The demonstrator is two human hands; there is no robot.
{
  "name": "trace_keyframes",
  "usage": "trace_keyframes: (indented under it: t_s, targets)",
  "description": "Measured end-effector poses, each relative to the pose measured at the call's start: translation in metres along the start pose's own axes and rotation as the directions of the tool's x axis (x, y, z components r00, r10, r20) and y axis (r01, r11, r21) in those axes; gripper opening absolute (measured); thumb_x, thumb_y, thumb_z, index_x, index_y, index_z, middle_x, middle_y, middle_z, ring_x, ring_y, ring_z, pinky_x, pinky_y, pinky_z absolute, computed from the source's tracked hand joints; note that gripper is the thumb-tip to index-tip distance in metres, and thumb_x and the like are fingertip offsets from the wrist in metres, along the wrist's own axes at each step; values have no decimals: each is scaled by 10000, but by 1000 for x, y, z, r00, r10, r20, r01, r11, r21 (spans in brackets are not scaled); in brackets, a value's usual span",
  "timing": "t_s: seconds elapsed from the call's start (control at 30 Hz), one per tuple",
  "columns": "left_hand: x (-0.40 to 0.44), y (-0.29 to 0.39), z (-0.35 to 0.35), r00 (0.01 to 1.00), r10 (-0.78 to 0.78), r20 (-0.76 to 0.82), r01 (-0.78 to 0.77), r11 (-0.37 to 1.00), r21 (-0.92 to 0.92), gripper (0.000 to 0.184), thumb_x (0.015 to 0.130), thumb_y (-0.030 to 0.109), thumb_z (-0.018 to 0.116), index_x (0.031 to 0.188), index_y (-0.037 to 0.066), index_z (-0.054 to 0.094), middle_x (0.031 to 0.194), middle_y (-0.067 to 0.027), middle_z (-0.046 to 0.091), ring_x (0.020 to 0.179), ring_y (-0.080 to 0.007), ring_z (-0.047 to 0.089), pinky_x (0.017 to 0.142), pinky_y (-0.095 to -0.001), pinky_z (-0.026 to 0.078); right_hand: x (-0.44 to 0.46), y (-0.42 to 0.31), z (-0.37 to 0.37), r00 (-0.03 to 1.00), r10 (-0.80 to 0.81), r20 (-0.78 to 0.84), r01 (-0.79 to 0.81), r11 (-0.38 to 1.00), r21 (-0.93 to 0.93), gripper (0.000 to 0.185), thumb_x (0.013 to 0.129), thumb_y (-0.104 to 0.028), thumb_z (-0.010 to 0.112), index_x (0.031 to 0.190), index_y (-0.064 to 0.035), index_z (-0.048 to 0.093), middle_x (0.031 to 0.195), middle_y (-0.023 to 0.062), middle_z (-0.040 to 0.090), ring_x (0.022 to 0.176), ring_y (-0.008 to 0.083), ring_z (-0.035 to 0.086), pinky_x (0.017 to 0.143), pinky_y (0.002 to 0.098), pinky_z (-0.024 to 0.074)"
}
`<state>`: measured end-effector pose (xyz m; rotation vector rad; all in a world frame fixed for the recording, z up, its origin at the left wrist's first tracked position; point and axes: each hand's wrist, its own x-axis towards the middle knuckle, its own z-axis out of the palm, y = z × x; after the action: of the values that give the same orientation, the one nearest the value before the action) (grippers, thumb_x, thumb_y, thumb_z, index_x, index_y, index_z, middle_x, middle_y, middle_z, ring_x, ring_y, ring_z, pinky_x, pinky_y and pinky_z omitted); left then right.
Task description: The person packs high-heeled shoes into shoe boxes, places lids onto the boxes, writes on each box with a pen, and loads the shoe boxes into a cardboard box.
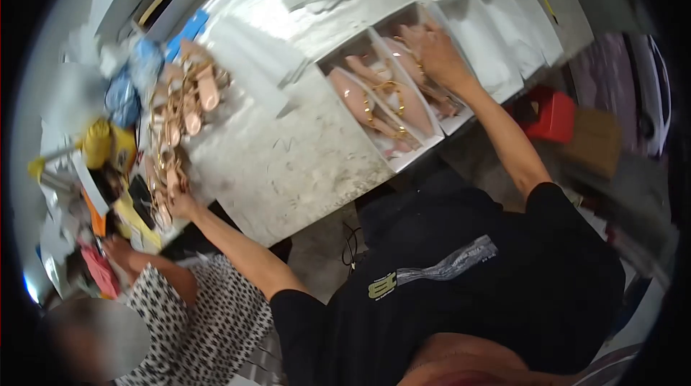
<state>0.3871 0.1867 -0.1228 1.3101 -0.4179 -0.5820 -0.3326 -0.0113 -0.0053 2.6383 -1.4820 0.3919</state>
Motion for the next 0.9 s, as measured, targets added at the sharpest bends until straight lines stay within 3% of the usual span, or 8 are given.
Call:
trace_keyframes:
  t_s: [0.07,0.23,0.27,0.4,0.6,0.73,0.8,0.9]
  targets:
    - [-38,45,80,950,136,-280,-99,985,143,264,888,-6,617,1141,-58,564,877,-158,651,670,-222,649,614,-298,566,-5,-20,-27,997,70,-27,-69,997,39,434,897,-105,533,1327,-44,538,1173,164,598,1144,349,547,1046,474,388]
    - [-48,36,92,980,170,-107,-157,979,128,224,884,84,674,1023,-59,571,833,-151,653,658,-237,651,598,-336,578,-37,-7,-44,968,188,-166,-119,927,356,365,887,-122,563,1233,-4,568,1122,174,617,1077,366,568,1028,483,399]
    - [-24,8,53,995,99,18,-95,984,-154,276,850,189,719,1012,-4,609,838,-141,669,641,-243,646,562,-339,554,-38,-2,-38,966,202,-161,-119,900,419,346,888,-121,566,1212,0,574,1119,174,620,1072,365,568,1024,485,400]
    - [-135,84,159,948,24,-316,-97,971,-218,171,846,106,606,925,-36,661,777,-142,660,588,-229,623,541,-329,541,-48,15,-46,975,206,-86,-117,800,588,237,903,-71,577,1128,-5,614,1085,172,629,1026,348,595,942,419,451]
    - [-297,106,280,885,-99,-455,68,994,-83,357,899,10,599,1229,-63,484,947,-151,652,779,-227,680,695,-302,563,-18,-8,-90,988,105,115,-156,668,728,256,880,-83,616,1122,3,624,1086,171,647,1007,343,620,919,388,473]
    - [-374,40,292,878,-344,-333,233,915,-330,178,921,-6,543,1086,-39,485,955,-151,616,798,-243,672,778,-368,591,14,-112,-59,919,-147,366,-333,206,920,426,876,-138,634,1261,23,545,1196,235,602,1054,346,634,881,380,510]
    - [-392,37,298,849,-493,-188,464,867,-180,143,938,31,534,1059,-38,501,922,-134,602,813,-240,659,754,-366,584,30,-182,-11,895,-282,345,-227,377,898,609,859,-143,595,1401,39,383,1349,251,483,1195,412,522,991,479,448]
    - [-381,39,265,807,-517,-284,588,743,318,210,934,93,577,1063,-69,539,897,-121,626,776,-222,642,700,-313,530,29,-267,57,784,-153,602,-264,795,546,699,844,-177,595,1460,17,326,1361,267,444,1191,484,458,998,570,367]
